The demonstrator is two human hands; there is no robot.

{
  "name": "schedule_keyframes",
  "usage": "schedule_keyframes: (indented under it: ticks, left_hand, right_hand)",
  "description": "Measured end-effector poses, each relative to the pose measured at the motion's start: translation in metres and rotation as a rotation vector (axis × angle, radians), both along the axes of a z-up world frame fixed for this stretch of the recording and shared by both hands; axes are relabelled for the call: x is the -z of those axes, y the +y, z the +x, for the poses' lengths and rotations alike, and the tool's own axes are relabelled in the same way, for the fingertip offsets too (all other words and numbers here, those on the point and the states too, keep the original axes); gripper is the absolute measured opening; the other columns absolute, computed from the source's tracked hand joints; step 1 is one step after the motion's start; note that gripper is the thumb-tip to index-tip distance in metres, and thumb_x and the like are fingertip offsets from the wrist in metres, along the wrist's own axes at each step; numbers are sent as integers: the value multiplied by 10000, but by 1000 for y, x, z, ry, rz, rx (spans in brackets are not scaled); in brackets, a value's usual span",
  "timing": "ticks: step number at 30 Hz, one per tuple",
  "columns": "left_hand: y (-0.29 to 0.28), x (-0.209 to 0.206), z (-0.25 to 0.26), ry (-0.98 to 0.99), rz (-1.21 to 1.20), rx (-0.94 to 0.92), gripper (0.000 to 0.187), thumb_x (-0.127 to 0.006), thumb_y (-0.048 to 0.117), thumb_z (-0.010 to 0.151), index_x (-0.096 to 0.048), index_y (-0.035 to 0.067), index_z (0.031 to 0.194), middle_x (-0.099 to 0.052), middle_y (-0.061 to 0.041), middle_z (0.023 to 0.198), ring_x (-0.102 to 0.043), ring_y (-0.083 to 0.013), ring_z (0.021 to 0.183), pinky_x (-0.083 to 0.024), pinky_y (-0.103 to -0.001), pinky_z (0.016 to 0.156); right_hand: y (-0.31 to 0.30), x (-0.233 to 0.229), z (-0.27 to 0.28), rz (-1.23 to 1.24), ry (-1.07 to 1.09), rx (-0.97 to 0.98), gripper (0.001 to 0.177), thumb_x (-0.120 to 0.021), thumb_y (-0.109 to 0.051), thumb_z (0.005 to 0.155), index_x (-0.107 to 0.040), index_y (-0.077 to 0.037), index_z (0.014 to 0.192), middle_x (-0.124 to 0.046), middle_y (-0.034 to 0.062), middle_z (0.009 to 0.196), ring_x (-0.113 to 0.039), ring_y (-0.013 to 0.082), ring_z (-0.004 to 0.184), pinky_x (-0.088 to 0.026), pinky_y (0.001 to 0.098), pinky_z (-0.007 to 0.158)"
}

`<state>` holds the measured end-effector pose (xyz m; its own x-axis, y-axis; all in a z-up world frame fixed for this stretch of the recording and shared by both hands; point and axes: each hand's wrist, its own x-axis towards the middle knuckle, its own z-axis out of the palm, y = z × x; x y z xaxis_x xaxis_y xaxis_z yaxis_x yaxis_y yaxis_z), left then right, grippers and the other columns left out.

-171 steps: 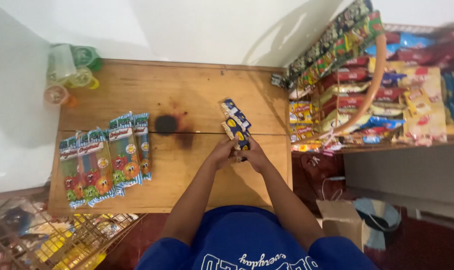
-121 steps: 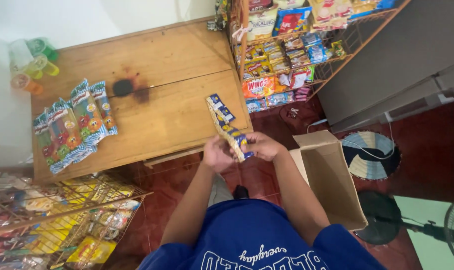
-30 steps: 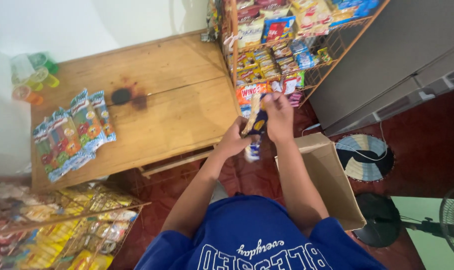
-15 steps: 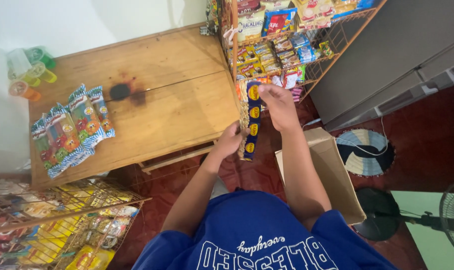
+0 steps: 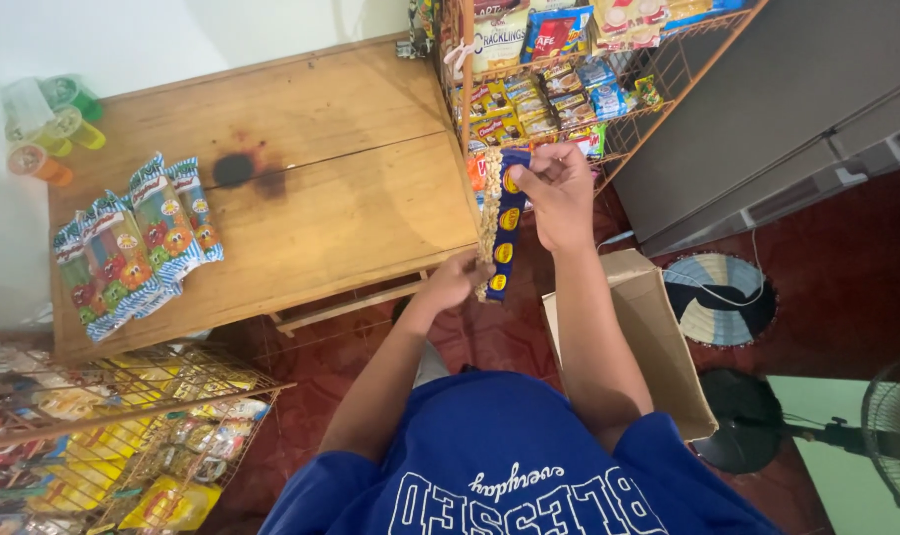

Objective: Organizing various snack packages and coffee sachets on a multi-tier wire rack.

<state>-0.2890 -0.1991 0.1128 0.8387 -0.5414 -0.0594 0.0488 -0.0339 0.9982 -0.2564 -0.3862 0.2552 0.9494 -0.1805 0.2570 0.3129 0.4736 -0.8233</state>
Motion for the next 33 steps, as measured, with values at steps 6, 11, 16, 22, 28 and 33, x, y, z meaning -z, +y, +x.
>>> schedule_keyframes:
  ticks: [6,11,16,22,28,33]
  left_hand:
    - [1,5,-14,18,23,8,303,-667,181,1007,-634,2,1249,-684,-35,1021,-598,-116,913,-526,-296,840]
    - [-1,40,-20,62,-49,83,300,-635,203,1023,-619,24,1262,-673,6,1025,-579,-84,903,-527,-282,805]
    - [-12,84,-16,218,-268,108,318,-584,277,1065,-613,25,1256,-656,13,1028,-596,-84,908,-525,-272,788]
    - [-6,62,-28,350,-128,40,423,-513,437,1066,-609,33,1145,-709,-48,886,-681,-126,764,-561,-289,671]
    - [0,63,-22,240,-78,-184,408,-556,418,1056,-627,17,1078,-657,-53,784,-659,-154,624,-536,-313,558]
    - [2,75,-1,430,-254,-320,396,-588,404,1033,-641,11,1024,-684,-53,748,-640,-164,574,-523,-311,525]
  right_hand:
    - [-8,4,1,93,74,-2,409,-725,214,849,-527,-49,1091,-621,21,951,-637,106,865,-594,293,828]
    - [-17,13,8,165,34,-1,398,-723,222,865,-549,-21,1127,-639,64,990,-653,148,901,-596,316,863]
    - [-22,14,10,181,24,55,411,-731,224,871,-554,-22,1148,-642,59,1025,-641,137,930,-573,295,873]
    - [-28,11,8,189,50,104,355,-699,174,917,-594,10,1214,-650,62,1054,-653,152,990,-566,294,915]
    - [-13,6,5,163,106,56,223,-627,110,976,-626,5,1173,-690,79,1123,-672,151,1026,-557,304,958]
    - [-12,21,12,156,46,-53,195,-640,79,1018,-621,-27,1180,-678,65,1123,-640,122,1026,-515,268,956]
